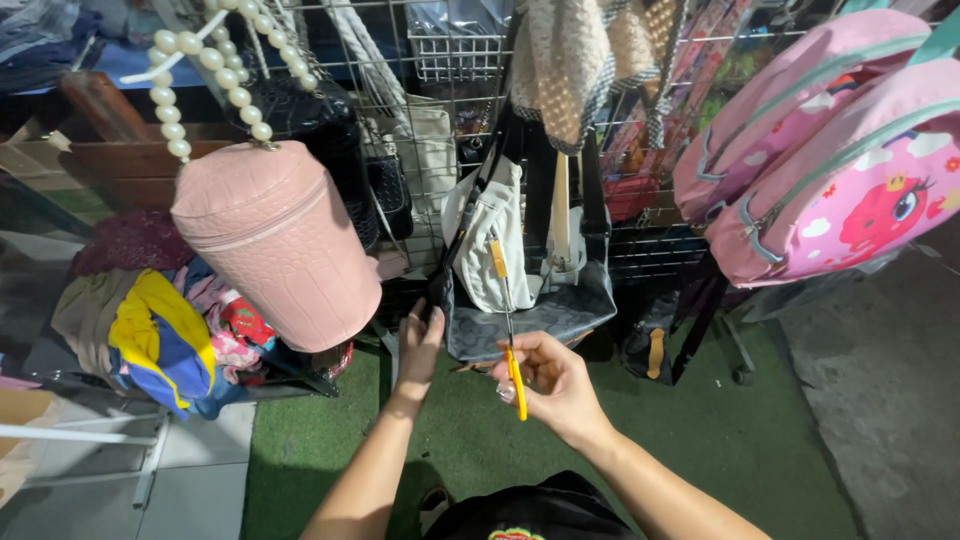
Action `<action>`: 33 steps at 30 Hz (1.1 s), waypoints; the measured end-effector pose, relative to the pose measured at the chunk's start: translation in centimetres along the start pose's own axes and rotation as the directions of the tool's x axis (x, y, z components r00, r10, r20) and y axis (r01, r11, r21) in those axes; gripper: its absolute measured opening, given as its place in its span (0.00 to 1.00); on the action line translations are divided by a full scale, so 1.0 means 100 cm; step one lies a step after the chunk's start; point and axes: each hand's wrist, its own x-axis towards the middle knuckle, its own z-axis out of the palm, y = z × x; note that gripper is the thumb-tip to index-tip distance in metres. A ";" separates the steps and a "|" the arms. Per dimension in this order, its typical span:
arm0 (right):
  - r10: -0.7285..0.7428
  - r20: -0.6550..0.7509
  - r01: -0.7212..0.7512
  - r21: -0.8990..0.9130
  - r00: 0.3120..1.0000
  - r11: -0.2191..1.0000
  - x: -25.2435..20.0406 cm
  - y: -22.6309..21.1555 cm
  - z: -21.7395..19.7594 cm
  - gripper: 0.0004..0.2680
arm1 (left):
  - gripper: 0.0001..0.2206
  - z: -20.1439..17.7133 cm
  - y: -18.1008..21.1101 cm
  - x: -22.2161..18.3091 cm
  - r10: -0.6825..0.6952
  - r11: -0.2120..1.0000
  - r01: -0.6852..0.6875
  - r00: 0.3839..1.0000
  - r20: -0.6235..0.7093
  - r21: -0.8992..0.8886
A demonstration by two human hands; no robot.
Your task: The person attempts to fix a broken zipper on a gray patterned shoulder bag. They first try to reattach the zipper pull by hand, then retrieve a pair of yellow scissors from a nearby shelf. Using the scissors, they manipulate the zipper slider and teeth to try to restore function.
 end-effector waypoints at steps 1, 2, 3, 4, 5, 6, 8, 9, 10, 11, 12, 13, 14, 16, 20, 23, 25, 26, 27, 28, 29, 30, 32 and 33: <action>0.001 -0.006 -0.001 0.042 1.000 0.999 -0.006 -0.006 0.001 0.17 | 0.32 0.004 -0.013 0.012 0.090 0.995 -0.090 0.996 0.004 -0.040; 0.001 -0.015 0.000 0.042 1.000 0.999 -0.009 -0.009 0.003 0.17 | 0.32 0.008 -0.018 0.021 0.090 0.995 -0.090 0.996 0.013 -0.038; -0.023 -0.020 0.024 0.061 1.000 0.998 -0.013 -0.013 0.004 0.17 | 0.32 0.012 -0.023 0.030 0.069 0.997 -0.068 0.997 0.023 -0.032; -0.049 -0.023 0.051 0.077 0.999 0.996 -0.015 -0.017 0.005 0.16 | 0.32 0.018 -0.028 0.040 0.049 0.998 -0.049 0.998 0.032 -0.027; -0.051 -0.030 0.053 0.075 0.998 0.996 -0.018 -0.019 0.004 0.16 | 0.32 0.022 -0.030 0.043 0.052 0.998 -0.050 0.998 0.040 -0.028; -0.076 -0.012 0.077 0.141 0.997 0.987 -0.021 -0.020 0.003 0.16 | 0.32 0.026 -0.032 0.045 0.021 1.000 -0.021 0.999 0.041 -0.006; -0.103 0.001 0.101 0.207 0.995 0.973 -0.027 -0.023 0.003 0.16 | 0.33 0.028 -0.035 0.048 -0.010 1.000 0.009 0.999 0.045 0.018; -0.083 0.030 0.071 0.288 0.996 0.955 -0.029 -0.025 0.003 0.17 | 0.33 0.028 -0.036 0.049 0.018 1.000 -0.019 0.999 0.034 0.014; -0.064 0.058 0.038 0.367 0.996 0.929 -0.032 -0.028 0.003 0.18 | 0.34 0.027 -0.037 0.049 0.045 0.999 -0.045 0.999 0.025 0.010; -0.063 0.052 0.040 0.370 0.997 0.928 -0.034 -0.030 0.002 0.18 | 0.34 0.026 -0.034 0.046 0.044 0.999 -0.044 0.999 0.030 0.014; -0.043 0.060 0.017 0.377 0.997 0.926 -0.036 -0.032 0.001 0.19 | 0.35 0.026 -0.031 0.043 0.112 0.994 -0.112 0.993 0.031 -0.015; -0.022 0.068 -0.005 0.385 0.997 0.923 -0.039 -0.034 0.001 0.19 | 0.36 0.027 -0.028 0.040 0.180 0.983 -0.178 0.983 0.031 -0.044; -0.023 0.061 -0.002 0.385 0.998 0.923 -0.040 -0.035 0.000 0.19 | 0.36 0.026 -0.016 0.035 0.180 0.983 -0.178 0.983 0.037 -0.044; -0.028 0.061 0.002 0.386 0.998 0.923 -0.044 -0.037 -0.001 0.20 | 0.38 0.022 0.007 0.023 0.200 0.976 -0.190 0.975 0.095 -0.108; -0.068 0.048 0.044 0.396 0.997 0.917 -0.042 -0.039 -0.006 0.18 | 0.40 0.021 -0.019 0.050 0.137 0.987 -0.120 0.977 0.166 -0.110; 0.074 -0.069 -0.067 0.108 0.995 0.992 -0.038 -0.032 -0.021 0.19 | 0.40 0.026 -0.019 0.052 0.202 0.979 -0.194 0.962 0.183 -0.060; -0.318 -0.093 0.176 -0.672 0.943 0.719 -0.031 -0.015 -0.037 0.20 | 0.32 0.030 -0.019 0.049 0.458 0.863 -0.478 0.877 0.145 0.166; -0.318 -0.091 0.179 -0.669 0.944 0.722 -0.030 -0.008 -0.044 0.20 | 0.32 0.035 -0.014 0.042 0.458 0.862 -0.477 0.878 0.142 0.170; -0.386 0.054 0.286 -0.767 0.921 0.574 -0.028 -0.001 -0.050 0.21 | 0.26 0.041 -0.009 0.034 0.572 0.772 -0.585 0.810 0.131 0.248; -0.423 0.206 0.387 -0.828 0.882 0.405 -0.027 0.005 -0.057 0.22 | 0.20 0.048 -0.004 0.026 0.674 0.664 -0.674 0.727 0.132 0.324; -0.423 0.207 0.389 -0.826 0.882 0.408 -0.030 0.013 -0.064 0.22 | 0.20 0.047 0.005 0.017 0.672 0.664 -0.672 0.728 0.132 0.328; -0.368 0.246 0.380 -0.854 0.897 0.355 -0.034 0.020 -0.071 0.21 | 0.18 0.048 0.014 0.008 0.582 0.724 -0.590 0.801 0.141 0.358; -0.310 0.280 0.373 -0.877 0.908 0.301 -0.041 0.031 -0.084 0.20 | 0.19 0.046 0.036 -0.012 0.484 0.774 -0.500 0.863 0.147 0.389; -0.383 0.226 0.351 -0.888 0.896 0.298 -0.045 0.036 -0.090 0.19 | 0.21 0.042 0.049 -0.023 0.300 0.853 -0.346 0.938 0.175 0.390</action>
